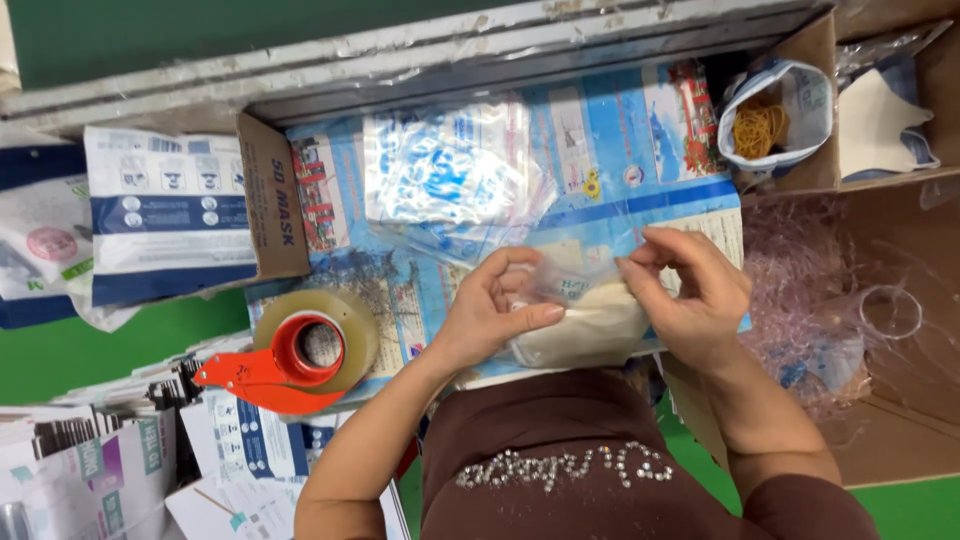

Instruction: The recorder is packaging face masks by putting them into plastic bags.

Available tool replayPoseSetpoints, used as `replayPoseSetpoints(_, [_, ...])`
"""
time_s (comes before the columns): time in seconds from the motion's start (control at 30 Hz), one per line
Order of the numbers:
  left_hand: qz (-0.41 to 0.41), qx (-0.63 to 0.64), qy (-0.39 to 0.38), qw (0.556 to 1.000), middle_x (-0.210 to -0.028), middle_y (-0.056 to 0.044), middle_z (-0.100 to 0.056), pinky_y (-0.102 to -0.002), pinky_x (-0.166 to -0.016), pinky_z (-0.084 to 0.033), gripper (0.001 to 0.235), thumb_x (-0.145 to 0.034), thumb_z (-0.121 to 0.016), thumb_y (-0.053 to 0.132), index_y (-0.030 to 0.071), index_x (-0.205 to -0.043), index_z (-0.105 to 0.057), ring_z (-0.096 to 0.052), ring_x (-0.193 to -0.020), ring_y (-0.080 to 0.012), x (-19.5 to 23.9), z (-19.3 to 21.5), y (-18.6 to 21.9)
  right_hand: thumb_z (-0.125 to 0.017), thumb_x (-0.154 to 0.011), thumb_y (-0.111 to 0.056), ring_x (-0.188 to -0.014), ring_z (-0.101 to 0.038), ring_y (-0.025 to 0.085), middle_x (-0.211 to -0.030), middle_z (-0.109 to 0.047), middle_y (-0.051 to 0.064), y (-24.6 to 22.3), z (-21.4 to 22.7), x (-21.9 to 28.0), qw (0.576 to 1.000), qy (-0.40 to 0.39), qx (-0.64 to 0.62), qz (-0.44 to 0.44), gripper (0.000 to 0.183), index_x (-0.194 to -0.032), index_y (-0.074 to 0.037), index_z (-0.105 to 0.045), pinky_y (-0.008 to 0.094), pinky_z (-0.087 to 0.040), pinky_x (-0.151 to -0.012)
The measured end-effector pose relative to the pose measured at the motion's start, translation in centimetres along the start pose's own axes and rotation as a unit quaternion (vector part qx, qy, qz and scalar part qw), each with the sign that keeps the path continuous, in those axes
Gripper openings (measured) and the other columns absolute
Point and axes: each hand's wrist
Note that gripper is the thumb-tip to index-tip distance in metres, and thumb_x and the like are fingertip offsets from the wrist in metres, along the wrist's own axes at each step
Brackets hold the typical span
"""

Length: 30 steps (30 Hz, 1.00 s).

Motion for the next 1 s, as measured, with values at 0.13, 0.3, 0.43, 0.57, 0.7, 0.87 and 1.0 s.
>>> replayPoseSetpoints(0.13, [-0.079,-0.126,0.0,0.989,-0.116,-0.007,-0.071,-0.032,-0.093,-0.057,0.059,-0.079,-0.085,0.012,0.007,-0.132,-0.058,-0.069,-0.108,-0.0154,0.3,0.3,-2.9,-0.076,-0.087,0.012,-0.088,-0.068,0.016,-0.101,-0.069,0.013,0.0,-0.4,-0.4,0.999,-0.026,-0.03,-0.019,0.035,-0.119,0.007,-0.066,0.028,-0.057,-0.077])
replayPoseSetpoints(0.3, [-0.003,-0.219,0.055,0.974,-0.105,-0.013,-0.079,-0.033,-0.088,-0.058,0.03,-0.098,-0.081,0.018,-0.003,-0.119,-0.077,-0.07,-0.097,-0.017,0.4,2.5,-7.5,-0.079,-0.103,0.016,-0.094,-0.069,0.023,-0.108,-0.069,0.014,-0.2,1.9,-0.7,0.96,0.134,0.211,0.127,0.024,-0.12,0.001,-0.071,0.027,-0.056,-0.079])
replayPoseSetpoints(0.43, [0.003,-0.164,0.032,0.986,-0.117,-0.014,-0.076,-0.031,-0.094,-0.057,0.036,-0.097,-0.078,0.017,-0.004,-0.125,-0.071,-0.07,-0.106,-0.0175,0.8,1.0,-5.1,-0.08,-0.081,0.005,-0.089,-0.066,0.026,-0.099,-0.069,0.01,-3.5,1.2,-1.1,0.956,-0.004,0.24,0.167,0.024,-0.1,-0.005,-0.071,0.037,-0.054,-0.081])
replayPoseSetpoints(0.57, [-0.07,-0.135,-0.026,0.988,-0.151,-0.015,-0.054,-0.031,-0.103,-0.054,0.059,-0.1,-0.069,0.011,0.001,-0.152,-0.044,-0.057,-0.132,-0.0176,1.7,-1.3,-2.1,-0.081,-0.08,-0.001,-0.085,-0.064,0.027,-0.094,-0.067,0.01,-4.2,-1.3,-2.6,0.95,-0.103,0.211,0.205,0.024,-0.102,0.0,-0.072,0.04,-0.048,-0.077])
replayPoseSetpoints(0.7, [-0.128,-0.214,-0.027,0.968,-0.165,-0.02,-0.04,-0.035,-0.108,-0.05,0.078,-0.1,-0.065,0.003,0.003,-0.165,-0.022,-0.049,-0.146,-0.0245,2.3,-2.1,-2.0,-0.079,-0.081,-0.003,-0.084,-0.063,0.029,-0.095,-0.067,0.012,-4.4,-2.1,-3.7,0.929,-0.14,0.253,0.233,0.031,-0.11,0.005,-0.07,0.041,-0.046,-0.075])
replayPoseSetpoints(0.87, [-0.102,-0.275,-0.016,0.956,-0.159,-0.023,-0.044,-0.035,-0.103,-0.052,0.082,-0.099,-0.063,0.0,0.003,-0.166,-0.015,-0.06,-0.13,-0.0281,2.7,-2.8,-2.5,-0.078,-0.083,-0.002,-0.084,-0.064,0.028,-0.096,-0.068,0.012,-1.8,-2.8,-2.6,0.919,-0.156,0.258,0.255,0.029,-0.11,0.006,-0.069,0.04,-0.047,-0.074])
replayPoseSetpoints(1.0, [-0.009,-0.282,-0.013,0.959,-0.139,-0.021,-0.063,-0.034,-0.097,-0.054,0.08,-0.099,-0.061,0.003,0.005,-0.165,-0.016,-0.068,-0.115,-0.0263,1.7,-3.0,-1.8,-0.079,-0.082,-0.003,-0.083,-0.063,0.029,-0.094,-0.069,0.013,0.0,-1.7,-1.8,0.937,-0.106,0.248,0.222,0.025,-0.104,0.003,-0.07,0.042,-0.049,-0.075])
Point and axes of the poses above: each hand's wrist, its own x-axis away from the middle knuckle, its own z-axis out of the back of the hand, y = z × x
